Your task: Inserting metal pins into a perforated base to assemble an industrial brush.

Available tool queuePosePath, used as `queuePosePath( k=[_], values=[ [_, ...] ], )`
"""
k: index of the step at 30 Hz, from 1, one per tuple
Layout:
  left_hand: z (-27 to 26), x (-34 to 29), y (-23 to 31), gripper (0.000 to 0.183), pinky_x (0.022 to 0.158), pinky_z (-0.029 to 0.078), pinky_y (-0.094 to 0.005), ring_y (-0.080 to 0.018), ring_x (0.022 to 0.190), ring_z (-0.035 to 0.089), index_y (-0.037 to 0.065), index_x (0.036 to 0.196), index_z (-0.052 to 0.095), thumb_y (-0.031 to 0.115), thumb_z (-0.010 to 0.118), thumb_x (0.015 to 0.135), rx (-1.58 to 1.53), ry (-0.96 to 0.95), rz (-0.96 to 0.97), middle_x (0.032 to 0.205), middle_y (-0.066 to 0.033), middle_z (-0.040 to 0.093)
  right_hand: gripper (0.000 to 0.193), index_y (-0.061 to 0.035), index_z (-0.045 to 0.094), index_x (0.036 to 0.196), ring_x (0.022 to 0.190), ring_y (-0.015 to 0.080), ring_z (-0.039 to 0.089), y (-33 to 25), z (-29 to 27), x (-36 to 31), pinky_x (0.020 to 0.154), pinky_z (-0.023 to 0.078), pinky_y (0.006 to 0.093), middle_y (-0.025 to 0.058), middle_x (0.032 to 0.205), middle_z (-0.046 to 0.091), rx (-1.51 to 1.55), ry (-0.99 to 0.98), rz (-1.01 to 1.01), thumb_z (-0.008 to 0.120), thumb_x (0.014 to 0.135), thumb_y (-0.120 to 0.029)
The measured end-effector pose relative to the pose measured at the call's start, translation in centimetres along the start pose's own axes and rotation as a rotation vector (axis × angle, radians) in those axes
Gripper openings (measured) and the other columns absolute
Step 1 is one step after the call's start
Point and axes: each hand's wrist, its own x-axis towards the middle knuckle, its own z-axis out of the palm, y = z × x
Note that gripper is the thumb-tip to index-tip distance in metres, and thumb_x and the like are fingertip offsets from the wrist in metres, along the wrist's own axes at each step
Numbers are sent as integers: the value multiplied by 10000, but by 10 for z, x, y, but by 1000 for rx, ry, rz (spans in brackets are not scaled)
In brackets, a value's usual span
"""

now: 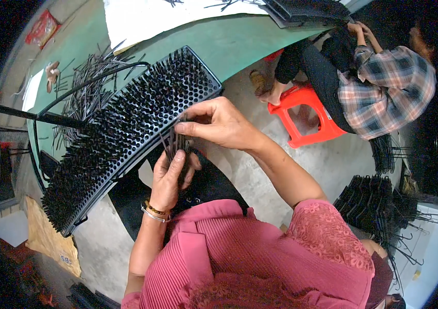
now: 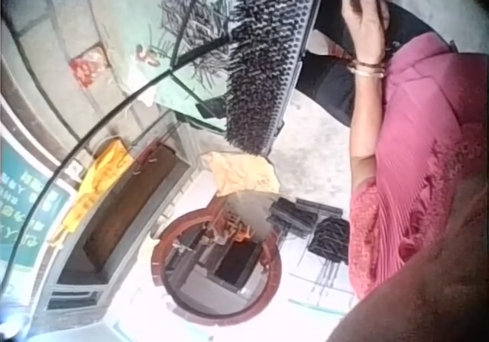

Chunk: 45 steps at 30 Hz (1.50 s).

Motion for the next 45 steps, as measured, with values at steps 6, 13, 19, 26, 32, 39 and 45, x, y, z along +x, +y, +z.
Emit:
queuePosePath(
  k=[6,13,19,26,32,39,45],
  values=[
    [1,7,-2,369,438,298,-158,-30,519,395,26,1224,477,297,441,976,-16,-7,-34,798,-56,587,188,20,654,972,796,87,598,-4,-14,3,714,482,228,47,877,661,83,196,-108,645,855,-127],
    [3,9,-5,384,429,295,-168,-31,511,385,9,1216,489,302,450,972,56,14,-74,793,-52,583,178,16,622,1030,834,103,616,-5,-37,32,736,488,219,63,900,671,-84,361,-451,603,882,-80],
    [-1,8,-9,364,408,296,-177,-49,503,394,23,1207,503,296,434,976,56,1,-76,800,-53,579,173,2,629,1029,851,101,618,2,-39,41,756,488,223,62,903,675,-273,301,-506,604,876,-75],
    [-1,6,-11,354,403,283,-177,-46,497,384,24,1205,503,285,425,980,48,9,-71,797,-51,577,168,-3,638,1005,870,137,622,1,-48,44,773,491,256,70,922,665,-477,230,-631,622,840,-31],
    [-1,5,-10,386,431,294,-166,-34,531,393,17,1205,502,319,451,970,34,15,-100,786,-46,572,140,13,639,959,900,160,610,3,-52,46,810,483,277,82,950,651,-301,84,-607,623,820,9],
    [-1,5,-10,388,429,294,-166,-34,532,391,17,1210,496,319,448,971,4,10,-121,796,-43,569,143,4,654,950,882,183,618,6,-54,52,789,484,297,91,934,660,-420,49,-615,641,808,-8],
    [-1,5,-10,384,425,291,-165,-34,530,390,18,1210,495,316,446,972,0,12,-136,799,-40,566,185,-30,674,951,864,225,631,5,-41,50,770,485,317,94,903,675,-625,200,-752,691,769,-61]
  ],
)
